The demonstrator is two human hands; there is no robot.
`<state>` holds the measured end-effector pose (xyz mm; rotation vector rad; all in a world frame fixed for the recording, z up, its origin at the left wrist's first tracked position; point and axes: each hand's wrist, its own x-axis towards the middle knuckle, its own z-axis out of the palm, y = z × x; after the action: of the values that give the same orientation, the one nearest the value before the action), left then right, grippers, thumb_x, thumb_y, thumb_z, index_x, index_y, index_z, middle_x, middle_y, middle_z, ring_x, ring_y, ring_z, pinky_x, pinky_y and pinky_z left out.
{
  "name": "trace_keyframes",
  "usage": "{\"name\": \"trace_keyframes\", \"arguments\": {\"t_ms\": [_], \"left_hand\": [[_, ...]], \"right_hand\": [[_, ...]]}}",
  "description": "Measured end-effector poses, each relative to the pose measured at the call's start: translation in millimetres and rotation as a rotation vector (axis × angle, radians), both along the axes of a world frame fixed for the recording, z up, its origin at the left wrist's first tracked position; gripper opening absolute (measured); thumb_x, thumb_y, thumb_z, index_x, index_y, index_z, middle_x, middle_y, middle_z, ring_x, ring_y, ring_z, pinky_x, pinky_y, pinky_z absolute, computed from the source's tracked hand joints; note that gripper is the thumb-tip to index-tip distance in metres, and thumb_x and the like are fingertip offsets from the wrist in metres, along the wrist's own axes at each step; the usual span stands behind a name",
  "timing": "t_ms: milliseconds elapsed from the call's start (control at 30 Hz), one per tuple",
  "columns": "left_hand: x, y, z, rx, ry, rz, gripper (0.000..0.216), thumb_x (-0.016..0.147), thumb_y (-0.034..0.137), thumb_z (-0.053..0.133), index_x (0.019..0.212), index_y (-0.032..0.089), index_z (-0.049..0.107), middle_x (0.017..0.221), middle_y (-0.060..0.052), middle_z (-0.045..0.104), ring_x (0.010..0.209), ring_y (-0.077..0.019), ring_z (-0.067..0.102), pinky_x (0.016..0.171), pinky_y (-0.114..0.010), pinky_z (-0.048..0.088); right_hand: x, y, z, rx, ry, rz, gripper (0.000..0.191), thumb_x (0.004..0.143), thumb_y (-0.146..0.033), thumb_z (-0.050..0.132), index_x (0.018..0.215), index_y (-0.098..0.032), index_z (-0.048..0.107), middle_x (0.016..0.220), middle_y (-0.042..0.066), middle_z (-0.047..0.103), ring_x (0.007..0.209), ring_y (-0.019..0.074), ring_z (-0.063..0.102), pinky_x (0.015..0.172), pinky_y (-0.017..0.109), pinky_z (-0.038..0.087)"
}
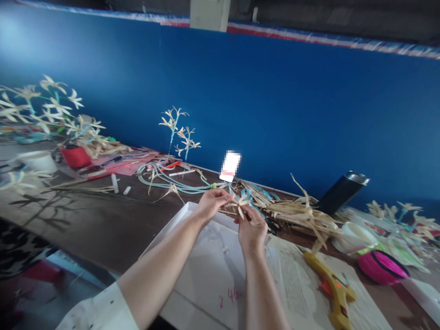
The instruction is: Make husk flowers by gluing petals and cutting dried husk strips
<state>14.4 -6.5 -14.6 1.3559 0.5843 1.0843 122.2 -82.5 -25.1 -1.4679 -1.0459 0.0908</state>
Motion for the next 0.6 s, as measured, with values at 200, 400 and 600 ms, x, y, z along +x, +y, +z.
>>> {"name": "trace_keyframes", "arguments": {"t_ms": [200, 400, 600], "left_hand": [[1.6, 1.0, -0.6, -0.085, 0.018, -0.009, 0.036, 0.061, 0.047, 0.065, 0.065, 0.012, 0.059, 0.055, 0.001, 0.049, 0.049, -0.006, 0.04, 0.05, -0.02, 0.032], [2.5, 2.7, -5.3, -0.092, 0.071, 0.002, 0.036, 0.061, 0.049, 0.065, 0.066, 0.013, 0.06, 0.058, 0.0, 0.052, 0.052, -0.0076, 0.044, 0.051, -0.02, 0.035], [0.3, 0.6, -0.5, -0.017, 0.105, 0.043, 0.039, 0.069, 0.052, 0.057, 0.082, 0.016, 0.065, 0.066, -0.002, 0.059, 0.057, -0.0106, 0.052, 0.053, -0.022, 0.041]], "right_hand": [[-1.4, -1.6, 2.9, -0.016, -0.014, 0.003, 0.023, 0.071, -0.04, 0.062, 0.072, -0.017, 0.069, 0.051, -0.001, 0.057, 0.048, 0.0142, 0.05, 0.051, 0.025, 0.038], [0.5, -0.2, 0.8, -0.027, -0.015, -0.015, 0.031, 0.07, -0.045, 0.061, 0.076, -0.016, 0.069, 0.05, 0.0, 0.057, 0.048, 0.0146, 0.051, 0.05, 0.025, 0.038], [6.1, 3.7, -7.9, 0.001, 0.035, -0.018, 0.029, 0.069, -0.042, 0.062, 0.077, -0.016, 0.069, 0.06, 0.003, 0.063, 0.046, 0.0137, 0.051, 0.047, 0.025, 0.038]]}}
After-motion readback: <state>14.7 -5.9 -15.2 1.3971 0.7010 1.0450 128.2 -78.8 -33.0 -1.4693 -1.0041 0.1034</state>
